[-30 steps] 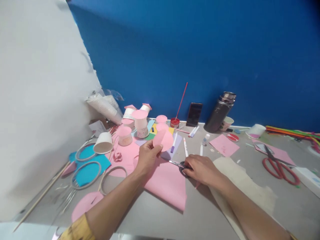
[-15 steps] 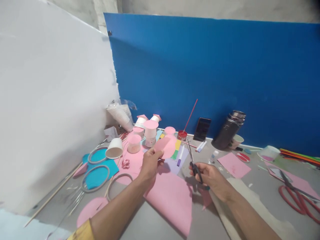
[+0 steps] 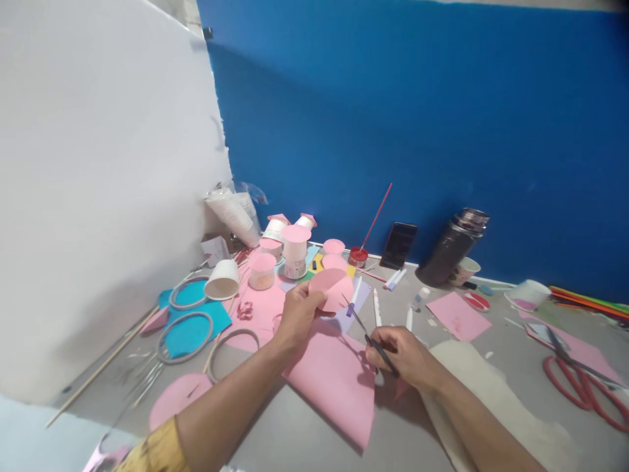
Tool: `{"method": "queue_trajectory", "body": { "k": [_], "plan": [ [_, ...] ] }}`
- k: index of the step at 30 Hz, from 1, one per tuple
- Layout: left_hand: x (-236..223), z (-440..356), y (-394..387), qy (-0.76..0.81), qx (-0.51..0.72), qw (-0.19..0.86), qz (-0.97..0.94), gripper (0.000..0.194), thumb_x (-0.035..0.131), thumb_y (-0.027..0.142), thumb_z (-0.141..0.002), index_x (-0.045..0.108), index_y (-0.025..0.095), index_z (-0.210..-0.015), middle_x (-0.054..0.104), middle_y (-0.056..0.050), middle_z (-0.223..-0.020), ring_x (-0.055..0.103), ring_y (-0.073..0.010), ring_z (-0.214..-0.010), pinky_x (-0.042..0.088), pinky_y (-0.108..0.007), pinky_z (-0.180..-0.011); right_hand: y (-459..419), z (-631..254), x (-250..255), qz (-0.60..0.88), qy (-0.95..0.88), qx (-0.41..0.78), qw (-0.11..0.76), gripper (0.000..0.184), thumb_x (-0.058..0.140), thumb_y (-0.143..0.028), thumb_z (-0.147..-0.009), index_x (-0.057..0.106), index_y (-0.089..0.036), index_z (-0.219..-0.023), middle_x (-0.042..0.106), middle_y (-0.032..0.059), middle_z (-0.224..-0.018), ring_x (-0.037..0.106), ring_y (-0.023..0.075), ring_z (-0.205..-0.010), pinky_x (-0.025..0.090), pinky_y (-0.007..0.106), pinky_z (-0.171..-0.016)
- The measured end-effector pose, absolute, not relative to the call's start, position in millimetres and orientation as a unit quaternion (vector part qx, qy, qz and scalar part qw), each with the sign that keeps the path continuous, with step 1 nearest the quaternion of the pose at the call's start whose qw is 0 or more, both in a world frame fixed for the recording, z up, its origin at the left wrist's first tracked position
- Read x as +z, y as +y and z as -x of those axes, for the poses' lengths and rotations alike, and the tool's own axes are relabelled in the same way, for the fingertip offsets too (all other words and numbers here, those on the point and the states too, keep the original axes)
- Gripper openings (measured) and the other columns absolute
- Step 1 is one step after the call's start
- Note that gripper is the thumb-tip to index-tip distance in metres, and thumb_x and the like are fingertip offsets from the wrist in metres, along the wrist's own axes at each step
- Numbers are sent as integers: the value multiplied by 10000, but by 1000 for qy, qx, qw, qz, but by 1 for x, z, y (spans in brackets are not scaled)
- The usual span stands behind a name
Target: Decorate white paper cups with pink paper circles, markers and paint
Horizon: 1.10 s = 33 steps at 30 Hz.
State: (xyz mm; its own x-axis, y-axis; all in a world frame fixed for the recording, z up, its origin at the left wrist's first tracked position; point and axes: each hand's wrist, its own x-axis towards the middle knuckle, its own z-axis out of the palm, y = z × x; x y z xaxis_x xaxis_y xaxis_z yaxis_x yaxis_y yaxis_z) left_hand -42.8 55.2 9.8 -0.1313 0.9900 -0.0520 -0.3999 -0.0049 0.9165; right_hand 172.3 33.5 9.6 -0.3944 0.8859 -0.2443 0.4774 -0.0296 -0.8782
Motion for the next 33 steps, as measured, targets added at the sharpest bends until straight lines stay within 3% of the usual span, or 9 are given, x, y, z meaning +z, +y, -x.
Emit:
{"method": "queue_trajectory", "body": {
  "k": [5, 10, 19, 25, 33],
  "plan": [
    [14, 36, 49, 415, 612, 577, -349, 94, 642, 124, -606, 558, 162, -617, 501, 53, -582, 516, -91, -549, 615, -330, -674, 36, -175, 3, 507, -679, 485, 217, 476, 786, -548, -712, 500, -177, -625, 477, -34, -579, 397, 88, -559, 286, 222, -490],
    [12, 35, 49, 399, 610, 592, -345, 94, 660, 142, -624, 568, 155, -633, 571, 13, -638, 581, -123, -615, 613, -343, -698, 38, -176, -1, 504, -679, 491, 209, 512, 777, -596, -720, 482, -188, -624, 442, -38, -569, 389, 95, -550, 264, 231, -483],
    [9, 36, 49, 411, 596, 594, -350, 44, 648, 139, -636, 605, 142, -647, 592, -3, -624, 582, -117, -592, 560, -263, -625, 40, -179, -11, 515, -691, 461, 214, 518, 766, -597, -729, 473, -187, -609, 375, -56, -569, 315, 88, -559, 227, 240, -501],
    [12, 37, 49, 413, 595, 596, -345, 60, 675, 149, -627, 628, 139, -661, 549, 25, -596, 559, -110, -558, 609, -328, -678, 41, -179, -13, 508, -702, 449, 221, 573, 734, -610, -750, 380, -204, -556, 351, -56, -538, 287, 86, -555, 210, 256, -507],
    [10, 39, 51, 402, 590, 608, -348, 54, 674, 147, -619, 629, 138, -649, 601, 2, -619, 637, -152, -632, 623, -338, -699, 41, -178, -14, 503, -693, 460, 237, 588, 767, -634, -722, 432, -194, -521, 412, -46, -491, 328, 82, -518, 239, 257, -487]
  ]
}}
